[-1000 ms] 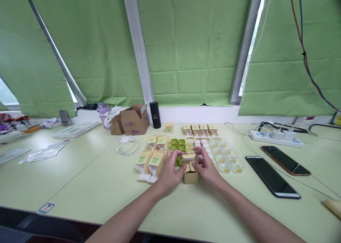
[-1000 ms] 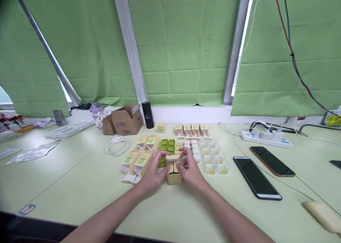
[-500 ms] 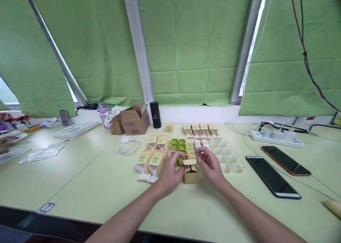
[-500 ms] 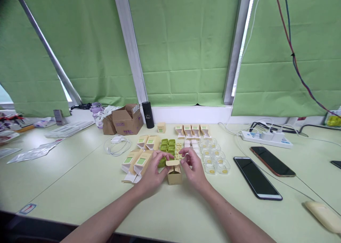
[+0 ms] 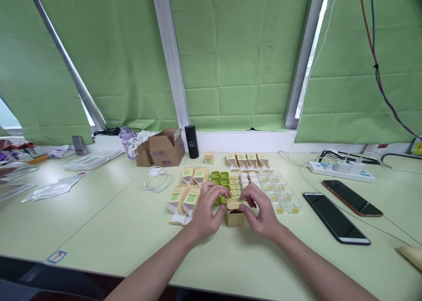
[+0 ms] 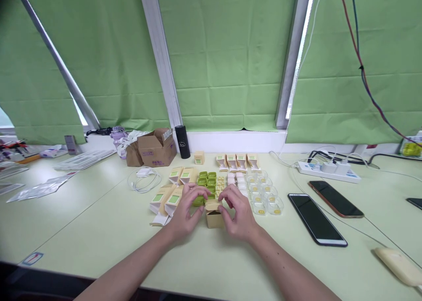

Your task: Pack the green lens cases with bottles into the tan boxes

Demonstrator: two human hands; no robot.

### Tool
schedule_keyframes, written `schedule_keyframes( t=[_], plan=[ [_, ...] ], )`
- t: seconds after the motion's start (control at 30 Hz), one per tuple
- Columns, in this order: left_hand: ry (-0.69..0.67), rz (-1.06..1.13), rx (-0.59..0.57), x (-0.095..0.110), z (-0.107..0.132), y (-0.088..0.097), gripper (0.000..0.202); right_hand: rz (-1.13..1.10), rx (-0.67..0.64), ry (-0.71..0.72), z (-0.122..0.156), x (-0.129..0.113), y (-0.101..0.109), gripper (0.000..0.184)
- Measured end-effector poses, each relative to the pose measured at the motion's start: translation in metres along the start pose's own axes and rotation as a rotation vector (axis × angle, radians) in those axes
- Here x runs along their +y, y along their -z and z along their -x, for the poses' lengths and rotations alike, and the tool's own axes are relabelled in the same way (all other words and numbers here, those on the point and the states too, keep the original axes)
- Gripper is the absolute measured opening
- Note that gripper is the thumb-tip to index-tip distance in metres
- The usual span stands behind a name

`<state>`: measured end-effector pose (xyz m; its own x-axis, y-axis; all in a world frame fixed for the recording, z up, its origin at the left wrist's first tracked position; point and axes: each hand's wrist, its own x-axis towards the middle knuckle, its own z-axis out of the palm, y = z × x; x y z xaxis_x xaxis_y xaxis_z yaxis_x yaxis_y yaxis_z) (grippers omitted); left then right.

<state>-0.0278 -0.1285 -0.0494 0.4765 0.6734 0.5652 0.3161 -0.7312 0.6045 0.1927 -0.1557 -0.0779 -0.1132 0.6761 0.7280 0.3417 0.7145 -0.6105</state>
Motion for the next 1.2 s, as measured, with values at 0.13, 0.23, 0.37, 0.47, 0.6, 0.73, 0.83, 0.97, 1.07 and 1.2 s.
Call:
schedule_keyframes(
  t=[0.13,0.23,0.37,0.47,0.6,0.73,0.83,0.97,1.07,1.2],
  plan=[
    [-0.057,-0.106,-0.004,0.000,0.002,0.006,0.011,0.028,-0.026,0.009,0.001,0.001,0.001,0.011],
    [-0.087,-0.138,-0.021,0.000,0.004,0.005,0.009,0.072,-0.052,0.051,0.001,0.000,0.003,0.014],
    [-0.157,-0.169,-0.019,-0.002,0.004,0.003,0.005,0.128,-0.085,0.132,0.000,-0.001,0.004,0.019],
    [-0.217,-0.181,0.014,-0.006,0.005,0.001,0.001,0.139,-0.091,0.186,0.001,0.001,0.004,0.020],
    [-0.305,-0.169,0.052,-0.010,0.006,-0.002,0.005,0.138,-0.085,0.236,0.002,0.004,0.002,0.019],
    [-0.340,-0.189,0.049,-0.010,0.006,-0.002,0.009,0.157,-0.091,0.237,0.003,0.006,0.002,0.019],
    [-0.341,-0.194,0.045,-0.010,0.006,-0.002,0.011,0.154,-0.094,0.237,0.003,0.006,0.002,0.020],
    [-0.344,-0.197,0.035,-0.009,0.006,-0.002,0.011,0.147,-0.096,0.242,0.003,0.007,0.002,0.020],
    [-0.360,-0.205,0.033,-0.009,0.007,-0.002,0.012,0.147,-0.098,0.258,0.003,0.008,0.002,0.020],
    [-0.361,-0.199,0.021,-0.008,0.007,-0.002,0.012,0.152,-0.105,0.259,0.003,0.007,0.003,0.021]
  ],
)
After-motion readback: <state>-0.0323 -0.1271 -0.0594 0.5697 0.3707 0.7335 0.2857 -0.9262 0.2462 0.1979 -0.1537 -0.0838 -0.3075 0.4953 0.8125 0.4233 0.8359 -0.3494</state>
